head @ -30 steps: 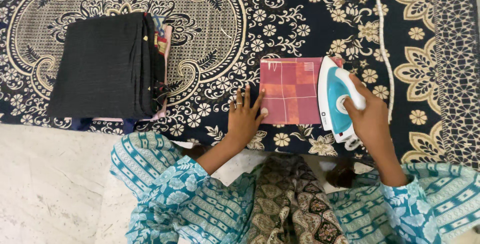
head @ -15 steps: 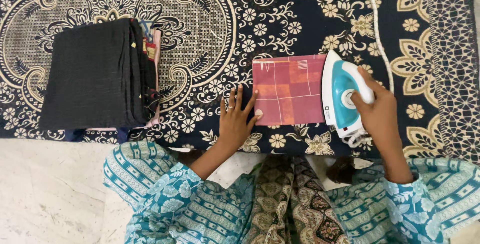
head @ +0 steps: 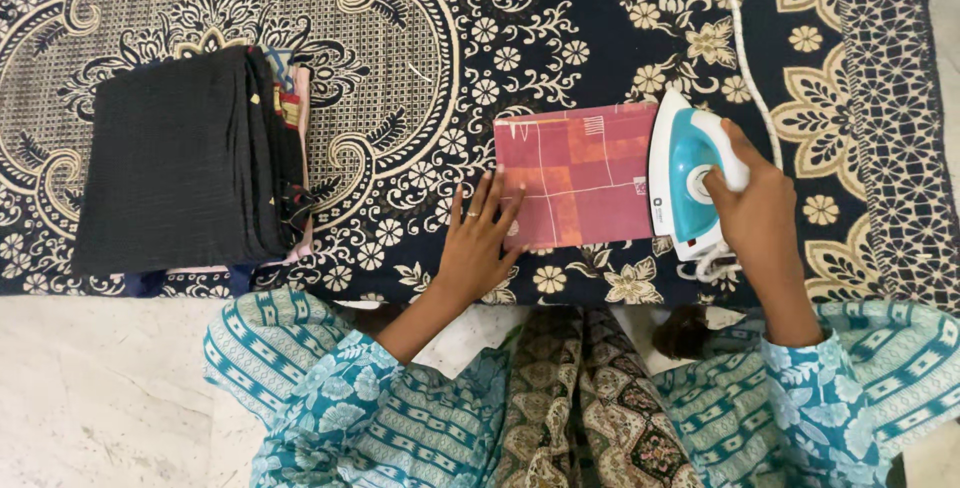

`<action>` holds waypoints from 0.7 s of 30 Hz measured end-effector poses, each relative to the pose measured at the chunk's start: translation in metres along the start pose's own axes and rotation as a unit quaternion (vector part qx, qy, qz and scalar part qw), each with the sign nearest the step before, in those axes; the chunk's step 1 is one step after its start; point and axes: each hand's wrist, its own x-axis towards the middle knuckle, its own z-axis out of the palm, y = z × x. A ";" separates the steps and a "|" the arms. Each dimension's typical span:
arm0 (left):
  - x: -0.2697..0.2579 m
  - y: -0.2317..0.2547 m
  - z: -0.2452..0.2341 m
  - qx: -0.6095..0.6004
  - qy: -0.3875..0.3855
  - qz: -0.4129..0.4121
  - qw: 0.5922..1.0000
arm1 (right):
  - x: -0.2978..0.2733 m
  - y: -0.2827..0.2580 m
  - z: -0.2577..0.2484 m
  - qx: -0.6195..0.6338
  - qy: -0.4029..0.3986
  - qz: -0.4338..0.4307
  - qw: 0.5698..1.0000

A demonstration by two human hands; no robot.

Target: The person irons a folded piece of patterned fabric on a bed using a handheld electric iron. They smooth the fabric with their hands, move the iron back and forth over the surface, and adjust the fabric's position to ensure even pressing.

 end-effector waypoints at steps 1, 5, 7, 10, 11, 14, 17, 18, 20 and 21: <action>0.001 0.005 -0.003 -0.016 -0.020 0.019 0.999 | 0.001 0.002 -0.002 -0.016 0.001 0.021 1.000; 0.002 0.017 -0.011 0.014 -0.017 0.109 0.994 | 0.002 0.023 -0.009 -0.067 0.025 -0.004 0.997; -0.001 0.019 -0.012 0.055 -0.042 0.123 0.990 | 0.002 0.038 -0.012 -0.078 0.023 0.004 0.997; 0.000 0.021 -0.015 0.069 -0.072 0.138 0.985 | 0.007 0.059 -0.019 -0.078 0.011 -0.014 0.997; 0.001 0.022 -0.016 0.065 -0.080 0.142 0.984 | 0.008 0.062 -0.021 -0.076 0.006 -0.025 0.997; 0.002 0.022 -0.020 0.081 -0.079 0.145 0.983 | 0.008 0.050 -0.023 -0.196 -0.001 0.008 0.981; 0.005 0.021 -0.022 0.093 -0.047 0.138 0.985 | -0.014 0.019 -0.022 -0.253 0.173 -0.182 0.934; 0.005 0.021 -0.022 0.104 -0.046 0.138 0.984 | -0.015 0.012 -0.019 -0.208 0.119 -0.153 0.959; 0.005 0.019 -0.023 0.127 -0.045 0.138 0.981 | -0.016 0.005 -0.006 -0.114 0.007 -0.094 0.989; 0.005 0.019 -0.023 0.124 -0.059 0.136 0.981 | -0.018 0.004 0.002 -0.107 -0.058 -0.085 0.989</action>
